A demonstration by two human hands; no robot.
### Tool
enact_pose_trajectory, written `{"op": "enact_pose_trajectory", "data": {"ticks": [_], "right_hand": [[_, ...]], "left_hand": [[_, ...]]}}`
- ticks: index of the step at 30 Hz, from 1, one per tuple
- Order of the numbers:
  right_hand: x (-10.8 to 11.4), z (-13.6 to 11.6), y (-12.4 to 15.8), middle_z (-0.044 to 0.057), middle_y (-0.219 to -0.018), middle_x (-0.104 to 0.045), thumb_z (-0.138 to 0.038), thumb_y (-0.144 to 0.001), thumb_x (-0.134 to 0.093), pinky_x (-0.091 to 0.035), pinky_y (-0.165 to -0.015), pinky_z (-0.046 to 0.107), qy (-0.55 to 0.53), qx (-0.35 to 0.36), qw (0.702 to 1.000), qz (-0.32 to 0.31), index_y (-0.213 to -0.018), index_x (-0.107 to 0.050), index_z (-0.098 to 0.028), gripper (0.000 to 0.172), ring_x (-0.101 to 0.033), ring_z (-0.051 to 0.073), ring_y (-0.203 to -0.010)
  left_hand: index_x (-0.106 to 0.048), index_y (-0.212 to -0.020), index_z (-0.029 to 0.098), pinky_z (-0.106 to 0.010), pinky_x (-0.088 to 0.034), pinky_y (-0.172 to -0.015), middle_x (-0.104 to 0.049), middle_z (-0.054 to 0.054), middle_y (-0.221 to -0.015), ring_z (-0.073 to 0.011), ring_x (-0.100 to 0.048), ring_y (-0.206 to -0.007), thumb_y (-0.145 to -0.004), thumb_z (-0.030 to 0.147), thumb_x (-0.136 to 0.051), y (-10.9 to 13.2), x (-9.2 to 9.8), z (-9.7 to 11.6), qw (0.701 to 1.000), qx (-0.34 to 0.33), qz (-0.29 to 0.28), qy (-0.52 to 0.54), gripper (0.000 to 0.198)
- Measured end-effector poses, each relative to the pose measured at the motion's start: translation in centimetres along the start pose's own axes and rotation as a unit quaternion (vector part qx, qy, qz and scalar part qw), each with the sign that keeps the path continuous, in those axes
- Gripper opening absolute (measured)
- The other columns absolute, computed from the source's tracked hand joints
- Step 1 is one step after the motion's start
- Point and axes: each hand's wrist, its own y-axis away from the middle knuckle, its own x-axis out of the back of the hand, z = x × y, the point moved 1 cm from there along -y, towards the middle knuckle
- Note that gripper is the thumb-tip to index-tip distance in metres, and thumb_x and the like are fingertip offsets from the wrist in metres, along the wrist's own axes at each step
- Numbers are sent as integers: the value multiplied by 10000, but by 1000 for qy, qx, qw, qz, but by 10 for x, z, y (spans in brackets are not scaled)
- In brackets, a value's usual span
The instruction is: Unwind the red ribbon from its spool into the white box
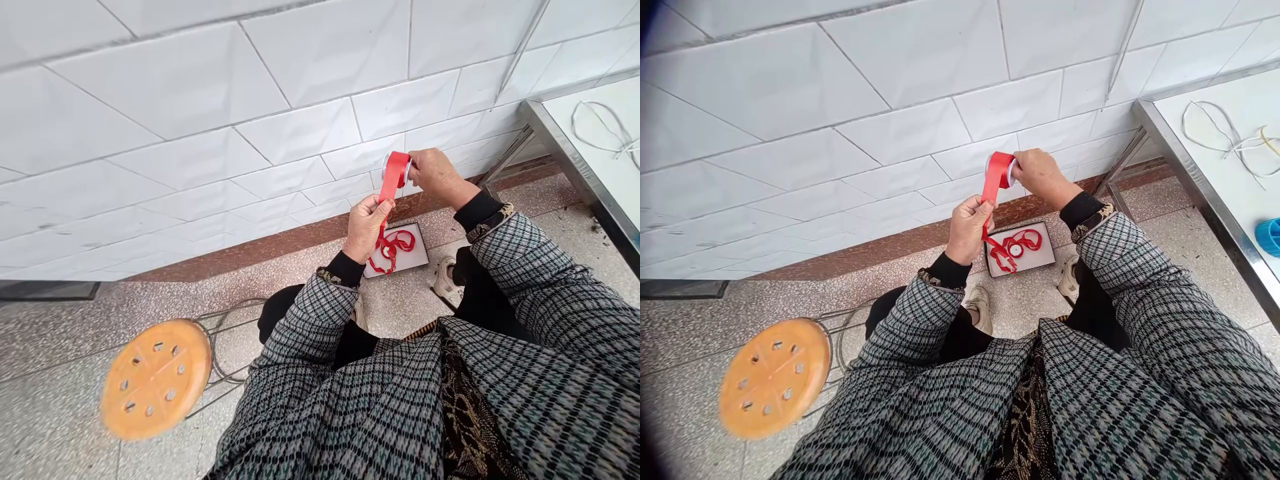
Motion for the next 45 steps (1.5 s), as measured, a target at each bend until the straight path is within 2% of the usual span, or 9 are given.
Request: {"op": "enact_pose_trajectory", "data": {"ticks": [5,12,20,26,30,33,35,40,45], "right_hand": [[2,-6,0,8,-571,-646,-137,-1034,-577,-457,-654,225,-210,-46,974,-72,-766,-689,-144,290,-607,119,-561],[-6,-15,10,-14,-528,-602,-360,-1024,-765,-464,-533,180,-463,-49,864,-194,-668,-613,-183,425,-554,82,-478],[-29,-10,8,-28,-554,-575,-468,-935,-880,-464,-464,178,-555,-46,758,-339,-715,-587,-182,465,-491,67,-444],[-46,-13,11,-49,-533,-519,-603,-894,-860,-418,-417,180,-583,7,699,-414,-724,-592,-180,528,-427,61,-418],[-40,-18,15,-5,-595,-584,-616,-968,-749,-464,-504,214,-525,5,767,-370,-737,-612,-183,509,-489,90,-483],[-25,-16,13,51,-769,-716,-446,-1007,-706,-502,-668,257,-364,51,914,-171,-878,-701,-163,311,-622,148,-671],[-16,-15,13,83,-934,-777,-318,-994,-685,-490,-761,285,-227,108,967,-27,-1011,-746,-153,176,-663,186,-815],[-8,-17,18,151,-1144,-791,-224,-1056,-549,-449,-790,337,21,130,990,60,-1151,-769,-159,248,-693,266,-970],[-8,-8,12,172,-1119,-793,-222,-1081,-504,-441,-768,355,91,71,991,75,-1149,-772,-153,285,-702,301,-970]], "left_hand": [[-709,-770,188,-219,-281,-457,-560,66,-580,-49,-380,-469,-797,470,-921,-2,3,-3,1000,-24,-4,-19,354],[-683,-811,193,-224,-327,-490,-561,70,-614,-54,-397,-503,-787,425,-946,-4,3,-5,999,-30,15,-27,352],[-673,-1462,288,-267,-382,-487,-571,89,-605,-96,-477,-462,-778,351,-1003,-4,10,2,1000,-1,-4,-3,762],[-690,-1399,313,-272,-346,-436,-642,67,-656,-93,-483,-426,-624,466,-1096,-8,17,4,999,14,-51,11,888],[-674,-1314,312,-268,-313,-430,-624,80,-652,-77,-434,-418,-639,539,-1074,-8,17,3,998,7,-52,36,818],[-652,-1281,299,-267,-280,-424,-562,113,-603,-60,-366,-406,-652,574,-1058,-7,15,2,996,7,-54,68,798],[-649,-1256,289,-267,-262,-422,-510,132,-569,-54,-333,-399,-668,577,-1052,-7,13,1,996,18,-49,70,769],[-657,-1163,258,-256,-260,-423,-426,146,-527,-54,-317,-400,-735,622,-1004,-6,5,-3,997,35,-41,54,660],[-695,-925,207,-233,-287,-426,-457,120,-537,-41,-341,-415,-732,597,-1002,-3,2,-3,998,44,-4,37,533]]}}
